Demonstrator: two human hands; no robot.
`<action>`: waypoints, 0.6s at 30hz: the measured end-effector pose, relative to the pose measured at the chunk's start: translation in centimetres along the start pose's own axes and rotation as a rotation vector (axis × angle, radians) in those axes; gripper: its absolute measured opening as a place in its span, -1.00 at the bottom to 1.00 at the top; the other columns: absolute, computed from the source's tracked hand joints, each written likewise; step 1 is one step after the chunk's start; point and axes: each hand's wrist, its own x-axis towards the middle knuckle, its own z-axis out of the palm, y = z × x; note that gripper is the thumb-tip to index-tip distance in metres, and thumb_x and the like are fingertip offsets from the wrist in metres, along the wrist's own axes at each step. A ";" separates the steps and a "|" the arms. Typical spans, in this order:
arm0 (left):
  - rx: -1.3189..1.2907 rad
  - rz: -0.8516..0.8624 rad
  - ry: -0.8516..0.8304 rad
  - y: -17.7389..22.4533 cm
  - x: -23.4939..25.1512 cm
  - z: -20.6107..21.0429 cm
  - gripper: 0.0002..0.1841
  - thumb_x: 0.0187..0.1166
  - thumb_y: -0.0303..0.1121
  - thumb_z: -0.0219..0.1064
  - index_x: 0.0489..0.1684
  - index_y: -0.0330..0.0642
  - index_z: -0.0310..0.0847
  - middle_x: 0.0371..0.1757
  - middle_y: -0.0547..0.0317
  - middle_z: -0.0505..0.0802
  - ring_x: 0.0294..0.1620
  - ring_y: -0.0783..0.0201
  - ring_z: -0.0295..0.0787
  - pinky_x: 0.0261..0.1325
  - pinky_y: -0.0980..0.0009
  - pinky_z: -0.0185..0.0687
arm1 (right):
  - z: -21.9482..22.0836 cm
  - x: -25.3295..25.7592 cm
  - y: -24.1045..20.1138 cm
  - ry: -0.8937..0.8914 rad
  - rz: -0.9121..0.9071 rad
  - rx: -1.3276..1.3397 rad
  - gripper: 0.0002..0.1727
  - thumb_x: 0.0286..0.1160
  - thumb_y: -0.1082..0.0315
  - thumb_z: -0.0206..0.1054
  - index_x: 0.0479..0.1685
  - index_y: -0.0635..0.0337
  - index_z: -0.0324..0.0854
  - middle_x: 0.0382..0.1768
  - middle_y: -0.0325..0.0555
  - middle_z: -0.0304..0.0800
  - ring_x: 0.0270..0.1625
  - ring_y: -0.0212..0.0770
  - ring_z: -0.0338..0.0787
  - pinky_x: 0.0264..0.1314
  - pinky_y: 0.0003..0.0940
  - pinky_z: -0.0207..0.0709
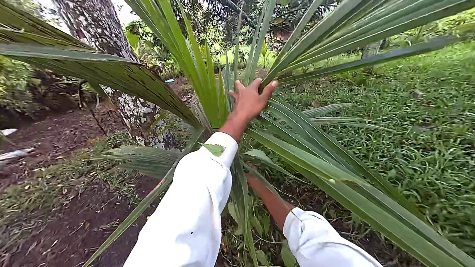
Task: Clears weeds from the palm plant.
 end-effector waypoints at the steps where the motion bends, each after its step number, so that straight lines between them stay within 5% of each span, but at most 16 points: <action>1: -0.021 0.029 -0.034 -0.2 0.2 0.1 -0.34 0.71 0.30 0.02 0.54 0.05 0.57 0.73 -0.45 0.32 0.74 -0.51 0.14 0.59 -0.54 0.08 | 0.7 0.7 0.0 0.001 0.007 0.083 -0.25 0.73 0.22 0.28 0.81 0.36 0.10 0.70 0.28 0.35 0.72 0.02 0.41 0.74 -0.13 0.32; 3: -0.073 0.077 -0.107 -0.1 0.4 0.2 -0.38 0.75 0.24 0.03 0.45 -0.04 0.60 0.60 -0.25 0.58 0.77 -0.39 0.15 0.64 -0.57 -0.12 | 1.4 1.2 -0.8 -0.062 0.039 0.202 -0.27 0.73 0.29 0.27 0.83 0.30 0.09 0.71 0.21 0.34 0.70 -0.05 0.42 0.70 -0.15 0.36; 5: -0.086 0.095 -0.177 0.0 0.6 0.1 -0.40 0.77 0.22 0.02 0.41 -0.07 0.59 0.50 -0.17 0.68 0.74 -0.34 0.25 0.61 -0.60 -0.09 | 1.8 1.3 -0.9 -0.118 0.110 0.222 -0.34 0.74 0.34 0.25 0.80 0.26 0.18 0.65 0.19 0.44 0.62 -0.07 0.52 0.63 -0.14 0.44; 11: -0.180 0.144 -0.261 -0.9 2.4 0.5 -0.41 0.79 0.16 0.05 0.39 -0.20 0.57 0.30 -0.22 0.75 0.43 -0.20 0.62 0.46 -0.34 0.37 | -0.9 -0.3 1.8 -0.210 0.247 0.165 -0.46 0.76 0.32 0.22 0.66 0.34 0.34 0.53 0.17 0.56 0.51 -0.09 0.59 0.58 -0.14 0.46; 13: -0.197 0.121 -0.281 -1.2 2.7 0.4 -0.34 0.75 0.23 0.04 0.55 -0.13 0.51 0.50 -0.23 0.66 0.62 -0.27 0.44 0.56 -0.47 0.20 | -4.1 -2.5 -0.2 -0.167 0.272 0.220 -0.58 0.79 0.36 0.16 0.52 0.34 0.43 0.27 0.05 0.73 0.23 -0.24 0.74 0.34 -0.27 0.62; 16: -0.212 0.144 -0.279 -1.5 2.3 0.2 -0.32 0.75 0.29 -0.04 0.59 -0.01 0.49 0.59 -0.12 0.62 0.75 -0.25 0.27 0.64 -0.59 -0.10 | -10.3 -4.7 -2.9 -0.131 0.282 0.165 -0.66 0.83 0.37 0.06 0.41 0.36 0.47 -0.03 -0.08 0.71 -0.10 -0.34 0.73 0.06 -0.32 0.69; 18: -0.196 0.153 -0.218 -0.8 0.3 0.4 -0.33 0.80 0.26 -0.19 0.54 -0.01 0.54 0.52 -0.04 0.68 0.66 -0.08 0.45 0.66 -0.39 0.10 | -15.6 -4.7 -2.7 -0.140 0.149 0.159 -0.69 0.75 0.36 0.12 0.28 0.38 0.51 -0.19 -0.15 0.74 -0.28 -0.37 0.75 -0.15 -0.37 0.73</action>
